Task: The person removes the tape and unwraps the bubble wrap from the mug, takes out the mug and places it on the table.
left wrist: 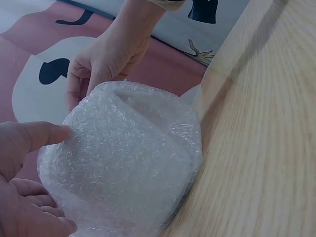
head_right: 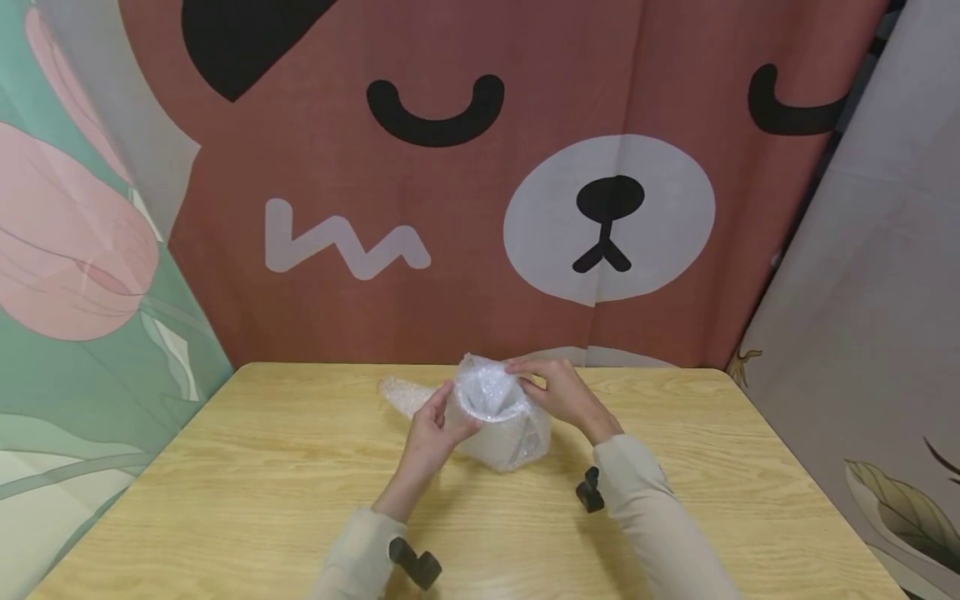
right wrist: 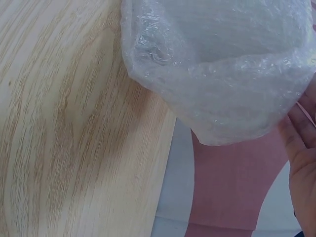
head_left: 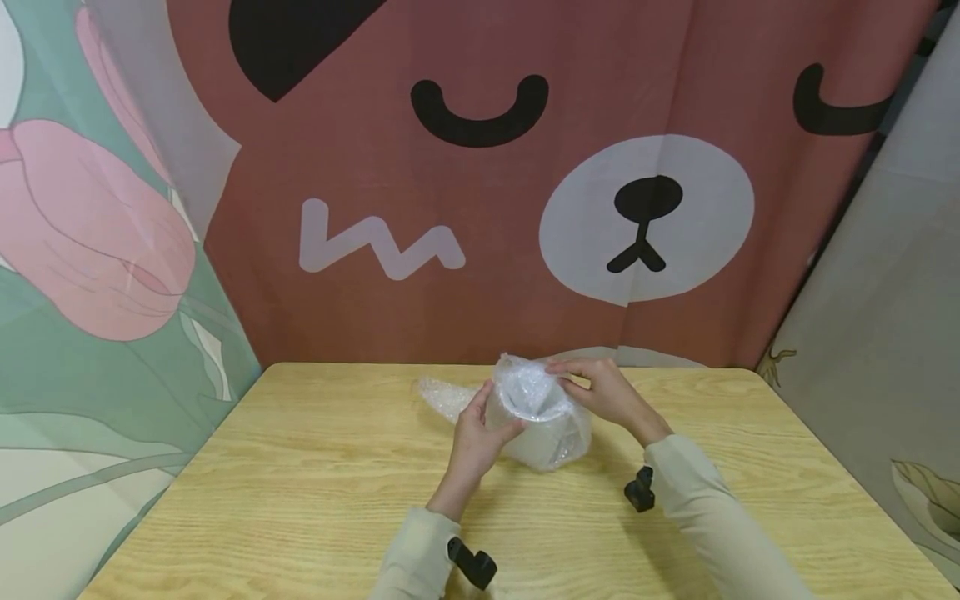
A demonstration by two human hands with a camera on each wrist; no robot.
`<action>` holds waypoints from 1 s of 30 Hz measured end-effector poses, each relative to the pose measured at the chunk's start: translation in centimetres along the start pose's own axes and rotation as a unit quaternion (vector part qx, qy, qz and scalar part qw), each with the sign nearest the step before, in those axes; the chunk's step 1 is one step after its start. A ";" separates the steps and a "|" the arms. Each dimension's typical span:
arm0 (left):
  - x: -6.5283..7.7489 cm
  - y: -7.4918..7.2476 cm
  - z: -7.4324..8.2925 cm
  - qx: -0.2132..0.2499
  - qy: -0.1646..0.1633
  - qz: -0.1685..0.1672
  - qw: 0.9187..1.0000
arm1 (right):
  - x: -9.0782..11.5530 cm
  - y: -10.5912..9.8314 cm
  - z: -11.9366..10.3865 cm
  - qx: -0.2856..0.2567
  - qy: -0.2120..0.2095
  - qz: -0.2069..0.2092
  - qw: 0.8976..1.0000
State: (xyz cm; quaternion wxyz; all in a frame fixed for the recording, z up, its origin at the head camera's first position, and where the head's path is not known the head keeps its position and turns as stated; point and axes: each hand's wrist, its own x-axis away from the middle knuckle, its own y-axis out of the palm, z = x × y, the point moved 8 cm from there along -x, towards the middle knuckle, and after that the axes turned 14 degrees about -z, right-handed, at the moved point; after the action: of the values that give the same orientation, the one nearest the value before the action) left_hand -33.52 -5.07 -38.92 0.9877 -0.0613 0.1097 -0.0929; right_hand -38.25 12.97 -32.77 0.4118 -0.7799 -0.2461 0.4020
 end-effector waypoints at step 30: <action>0.4 0.2 0.1 0.007 0.018 0.005 1.000 | 0.4 0.2 0.2 -0.045 -0.029 0.041 0.998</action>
State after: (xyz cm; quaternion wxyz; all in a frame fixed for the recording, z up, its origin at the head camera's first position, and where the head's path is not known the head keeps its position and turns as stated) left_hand -33.12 -4.94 -38.95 0.9864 -0.0519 0.1274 -0.0901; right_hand -38.20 13.20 -33.20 0.3526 -0.7948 -0.2439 0.4295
